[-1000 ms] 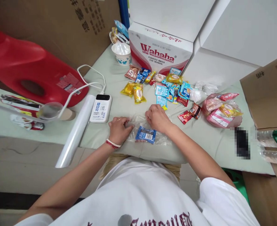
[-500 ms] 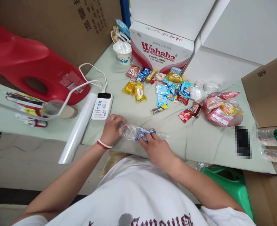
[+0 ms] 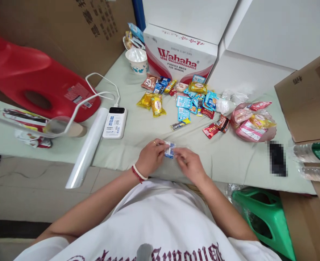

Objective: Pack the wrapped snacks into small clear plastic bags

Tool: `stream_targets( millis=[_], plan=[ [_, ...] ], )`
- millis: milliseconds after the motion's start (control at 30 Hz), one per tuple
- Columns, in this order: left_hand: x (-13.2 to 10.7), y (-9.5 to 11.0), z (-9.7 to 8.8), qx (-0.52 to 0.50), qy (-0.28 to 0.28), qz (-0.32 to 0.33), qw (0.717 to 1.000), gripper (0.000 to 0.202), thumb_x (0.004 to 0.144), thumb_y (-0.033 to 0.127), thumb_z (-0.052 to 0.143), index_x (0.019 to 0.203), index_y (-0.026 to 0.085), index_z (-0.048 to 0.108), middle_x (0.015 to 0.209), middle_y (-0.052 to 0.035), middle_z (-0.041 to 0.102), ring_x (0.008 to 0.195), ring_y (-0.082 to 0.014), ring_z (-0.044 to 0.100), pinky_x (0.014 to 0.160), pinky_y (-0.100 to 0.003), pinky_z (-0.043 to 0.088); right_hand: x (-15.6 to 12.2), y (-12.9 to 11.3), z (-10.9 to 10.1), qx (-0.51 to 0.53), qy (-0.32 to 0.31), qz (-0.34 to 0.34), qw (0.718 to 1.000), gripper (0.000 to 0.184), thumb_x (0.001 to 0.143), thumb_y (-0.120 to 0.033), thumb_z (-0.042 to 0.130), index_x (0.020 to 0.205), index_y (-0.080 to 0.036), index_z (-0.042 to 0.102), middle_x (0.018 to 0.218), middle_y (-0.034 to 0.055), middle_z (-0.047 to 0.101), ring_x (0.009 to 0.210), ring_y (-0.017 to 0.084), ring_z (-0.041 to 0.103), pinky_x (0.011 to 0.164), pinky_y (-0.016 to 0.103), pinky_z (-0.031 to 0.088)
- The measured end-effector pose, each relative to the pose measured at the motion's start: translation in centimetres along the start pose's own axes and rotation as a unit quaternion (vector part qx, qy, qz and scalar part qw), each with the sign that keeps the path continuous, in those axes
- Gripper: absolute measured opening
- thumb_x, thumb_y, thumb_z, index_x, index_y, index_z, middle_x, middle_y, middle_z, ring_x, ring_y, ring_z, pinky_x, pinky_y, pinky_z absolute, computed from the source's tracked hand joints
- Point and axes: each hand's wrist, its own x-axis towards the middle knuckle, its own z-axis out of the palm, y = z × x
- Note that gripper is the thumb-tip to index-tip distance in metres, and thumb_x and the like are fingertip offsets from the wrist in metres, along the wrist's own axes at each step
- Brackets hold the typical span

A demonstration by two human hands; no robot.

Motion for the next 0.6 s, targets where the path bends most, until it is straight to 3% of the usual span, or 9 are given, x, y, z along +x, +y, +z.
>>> stream_targets(
  millis=[100, 167, 233, 300, 400, 500, 600],
  plan=[
    [-0.4, 0.2, 0.4, 0.117, 0.013, 0.012, 0.993, 0.031, 0.096, 0.019, 0.052, 0.103, 0.029, 0.081, 0.114, -0.0096, 0.069, 0.106, -0.0272, 0.059, 0.090, -0.042, 0.051, 0.0, 1.7, 0.0, -0.108, 0.109, 0.120, 0.981, 0.037, 0.096, -0.036, 0.063, 0.128, -0.020, 0.069, 0.128, 0.0179, 0.061, 0.117, 0.034, 0.056, 0.100, 0.054, 0.053],
    [-0.4, 0.2, 0.4, 0.146, 0.051, -0.012, 0.988, 0.028, 0.092, 0.027, 0.061, 0.116, 0.030, 0.077, 0.125, -0.0118, 0.064, 0.116, -0.0320, 0.055, 0.096, -0.048, 0.049, 0.0, 2.2, 0.2, -0.157, 0.100, 0.122, 0.975, 0.027, 0.090, -0.033, 0.069, 0.112, -0.019, 0.074, 0.137, 0.0200, 0.055, 0.127, 0.040, 0.047, 0.107, 0.060, 0.046],
    [-0.3, -0.1, 0.5, 0.152, 0.083, -0.049, 0.984, 0.053, 0.085, 0.034, 0.072, 0.136, 0.025, 0.065, 0.138, -0.0161, 0.057, 0.127, -0.0363, 0.050, 0.102, -0.053, 0.046, 0.1, 2.0, 0.2, -0.158, 0.092, 0.103, 0.978, 0.013, 0.090, -0.028, 0.067, 0.099, -0.020, 0.073, 0.141, 0.0180, 0.052, 0.130, 0.039, 0.046, 0.109, 0.058, 0.045],
    [0.0, -0.4, 0.7, 0.155, 0.075, -0.077, 0.982, 0.067, 0.081, 0.039, 0.075, 0.142, 0.017, 0.058, 0.136, -0.0191, 0.058, 0.129, -0.0372, 0.051, 0.106, -0.053, 0.044, 0.3, 1.2, 0.2, -0.128, 0.093, 0.097, 0.983, 0.013, 0.094, -0.026, 0.060, 0.099, -0.021, 0.071, 0.133, 0.0158, 0.057, 0.118, 0.032, 0.056, 0.102, 0.051, 0.051],
    [0.1, -0.4, 1.4, 0.160, 0.036, -0.078, 0.983, 0.050, 0.084, 0.040, 0.071, 0.127, 0.016, 0.063, 0.116, -0.0154, 0.064, 0.114, -0.0347, 0.059, 0.102, -0.051, 0.046, 1.0, -0.8, 0.5, -0.049, 0.070, 0.067, 0.994, 0.022, 0.101, -0.026, 0.049, 0.111, -0.022, 0.067, 0.107, 0.0105, 0.066, 0.093, 0.024, 0.063, 0.086, 0.040, 0.056],
    [-0.2, 0.1, 2.2, 0.140, 0.078, -0.051, 0.986, 0.038, 0.090, 0.030, 0.060, 0.125, 0.017, 0.062, 0.111, -0.0146, 0.061, 0.102, -0.0312, 0.062, 0.091, -0.046, 0.051, 1.7, -2.5, 0.9, 0.032, 0.058, 0.001, 0.998, 0.030, 0.103, -0.025, 0.043, 0.123, -0.022, 0.065, 0.109, 0.0101, 0.069, 0.101, 0.023, 0.065, 0.092, 0.038, 0.055],
    [-0.7, 0.8, 3.3, 0.064, 0.142, 0.016, 0.988, 0.043, 0.090, 0.021, 0.054, 0.132, 0.014, 0.055, 0.114, -0.0171, 0.055, 0.106, -0.0313, 0.059, 0.089, -0.047, 0.053, 1.7, -2.9, 0.8, 0.106, 0.055, 0.014, 0.993, 0.032, 0.105, -0.035, 0.047, 0.129, -0.021, 0.063, 0.117, 0.0112, 0.068, 0.108, 0.022, 0.065, 0.095, 0.038, 0.055]
  ],
)
